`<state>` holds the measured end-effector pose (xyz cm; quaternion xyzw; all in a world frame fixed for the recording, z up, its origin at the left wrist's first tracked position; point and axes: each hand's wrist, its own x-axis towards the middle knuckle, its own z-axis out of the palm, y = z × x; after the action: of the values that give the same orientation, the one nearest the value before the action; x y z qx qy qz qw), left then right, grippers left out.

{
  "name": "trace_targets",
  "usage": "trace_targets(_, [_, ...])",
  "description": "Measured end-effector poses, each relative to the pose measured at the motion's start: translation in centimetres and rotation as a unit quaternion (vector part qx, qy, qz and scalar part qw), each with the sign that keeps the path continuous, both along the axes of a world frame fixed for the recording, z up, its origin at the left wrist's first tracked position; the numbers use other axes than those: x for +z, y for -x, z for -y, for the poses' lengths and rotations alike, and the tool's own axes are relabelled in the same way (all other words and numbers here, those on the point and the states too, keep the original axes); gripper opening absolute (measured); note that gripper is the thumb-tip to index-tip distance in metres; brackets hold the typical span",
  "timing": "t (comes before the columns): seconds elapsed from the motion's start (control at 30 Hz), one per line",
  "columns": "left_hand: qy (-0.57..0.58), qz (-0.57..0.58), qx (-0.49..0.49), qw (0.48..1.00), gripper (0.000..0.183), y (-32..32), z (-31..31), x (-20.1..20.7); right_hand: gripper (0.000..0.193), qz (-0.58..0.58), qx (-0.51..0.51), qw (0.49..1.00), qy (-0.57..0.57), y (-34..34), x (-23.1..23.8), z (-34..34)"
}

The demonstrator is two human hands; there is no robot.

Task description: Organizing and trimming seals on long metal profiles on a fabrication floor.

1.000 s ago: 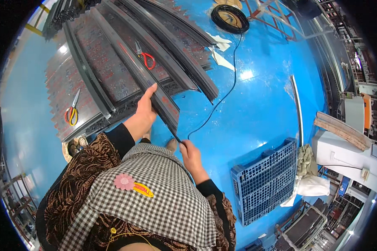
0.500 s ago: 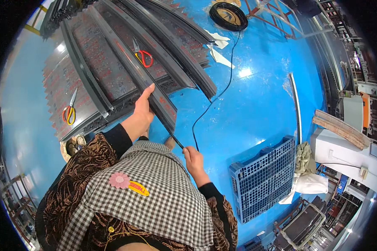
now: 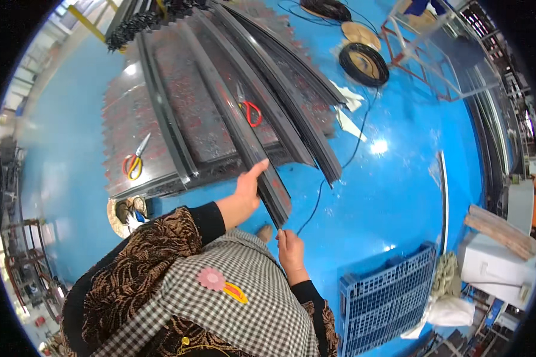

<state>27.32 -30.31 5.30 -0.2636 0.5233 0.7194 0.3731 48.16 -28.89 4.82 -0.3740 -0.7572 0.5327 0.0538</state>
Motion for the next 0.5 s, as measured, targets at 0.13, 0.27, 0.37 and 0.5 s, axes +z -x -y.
trace_targets(0.13, [0.04,-0.01,0.004,0.999,0.06,0.0,0.1,1.6,0.018,-0.017,-0.037,0.998,0.052,-2.7,0.0,0.8])
trace_targets(0.27, [0.042,-0.007,0.006,0.999,0.061,-0.2,0.2,1.7,0.018,0.014,0.008,0.999,-0.051,-4.6,-0.5,1.0])
trace_targets(0.37, [-0.004,0.034,0.006,0.999,0.061,-0.1,0.4,0.9,0.022,0.0,0.0,1.0,0.023,-0.5,-0.4,0.4])
trace_targets(0.5, [-0.01,0.042,-0.021,0.999,0.062,0.5,0.6,-0.1,0.019,-0.017,-0.044,0.995,0.087,-4.0,-0.8,0.4])
